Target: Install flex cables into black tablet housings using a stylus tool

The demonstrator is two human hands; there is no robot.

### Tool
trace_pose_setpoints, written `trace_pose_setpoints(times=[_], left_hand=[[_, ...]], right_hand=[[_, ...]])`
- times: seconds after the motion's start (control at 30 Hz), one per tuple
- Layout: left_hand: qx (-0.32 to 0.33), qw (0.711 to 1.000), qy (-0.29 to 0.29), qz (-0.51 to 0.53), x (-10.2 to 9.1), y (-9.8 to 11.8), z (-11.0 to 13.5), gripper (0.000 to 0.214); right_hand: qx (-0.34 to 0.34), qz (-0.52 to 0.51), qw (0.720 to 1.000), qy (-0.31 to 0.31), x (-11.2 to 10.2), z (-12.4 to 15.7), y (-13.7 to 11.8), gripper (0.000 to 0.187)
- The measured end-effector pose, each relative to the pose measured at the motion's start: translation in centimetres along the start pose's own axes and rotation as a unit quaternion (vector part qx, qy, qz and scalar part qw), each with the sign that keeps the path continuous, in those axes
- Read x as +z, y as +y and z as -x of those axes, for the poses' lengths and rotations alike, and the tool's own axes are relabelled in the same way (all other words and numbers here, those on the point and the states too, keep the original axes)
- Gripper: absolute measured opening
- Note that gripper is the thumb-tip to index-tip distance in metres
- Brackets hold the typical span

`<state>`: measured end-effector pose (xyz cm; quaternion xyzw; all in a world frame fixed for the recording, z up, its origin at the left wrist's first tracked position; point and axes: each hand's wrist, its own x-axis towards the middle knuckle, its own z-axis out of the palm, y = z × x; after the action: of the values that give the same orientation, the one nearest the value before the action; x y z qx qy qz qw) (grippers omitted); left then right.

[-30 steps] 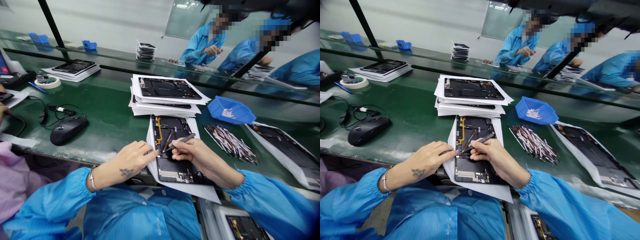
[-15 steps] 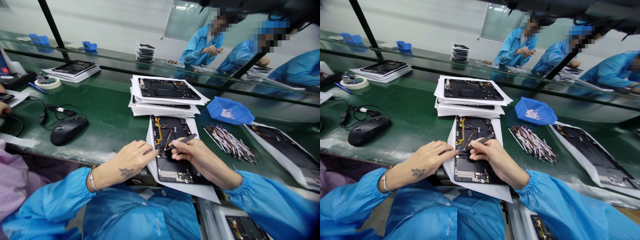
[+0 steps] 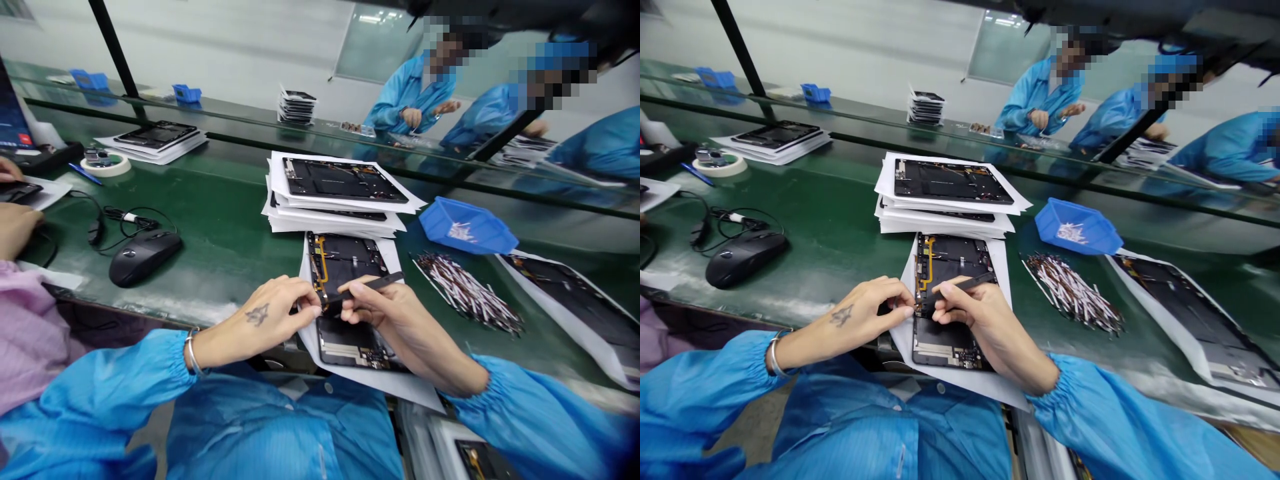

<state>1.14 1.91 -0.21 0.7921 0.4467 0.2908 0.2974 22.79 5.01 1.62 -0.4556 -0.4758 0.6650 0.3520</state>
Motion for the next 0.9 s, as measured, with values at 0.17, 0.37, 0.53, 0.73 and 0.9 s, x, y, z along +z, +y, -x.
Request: trace_pose_setpoints(times=[0.17,0.37,0.53,0.73,0.9], left_hand=[[-0.022,1.0,-0.003,0.021,0.3,0.1,-0.2,0.011],[-0.011,1.0,0.013,0.019,0.5,0.1,-0.3,0.011],[0.023,0.999,-0.016,-0.039,0.1,0.2,-0.2,0.012],[0.041,0.994,-0.056,-0.084,-0.5,0.5,-0.2,0.012],[0.043,0.991,-0.071,-0.105,-0.9,0.8,-0.1,0.013]], right_hand=[[-0.013,0.007,1.0,0.0,0.4,0.1,0.1,0.035],[-0.025,0.037,0.999,0.001,0.4,0.2,0.0,0.036],[-0.018,0.103,0.994,-0.011,0.0,0.1,-0.2,0.039],[-0.024,0.144,0.989,-0.034,0.0,0.0,-0.7,0.038],[-0.031,0.171,0.983,-0.051,0.2,-0.1,-1.1,0.037]])
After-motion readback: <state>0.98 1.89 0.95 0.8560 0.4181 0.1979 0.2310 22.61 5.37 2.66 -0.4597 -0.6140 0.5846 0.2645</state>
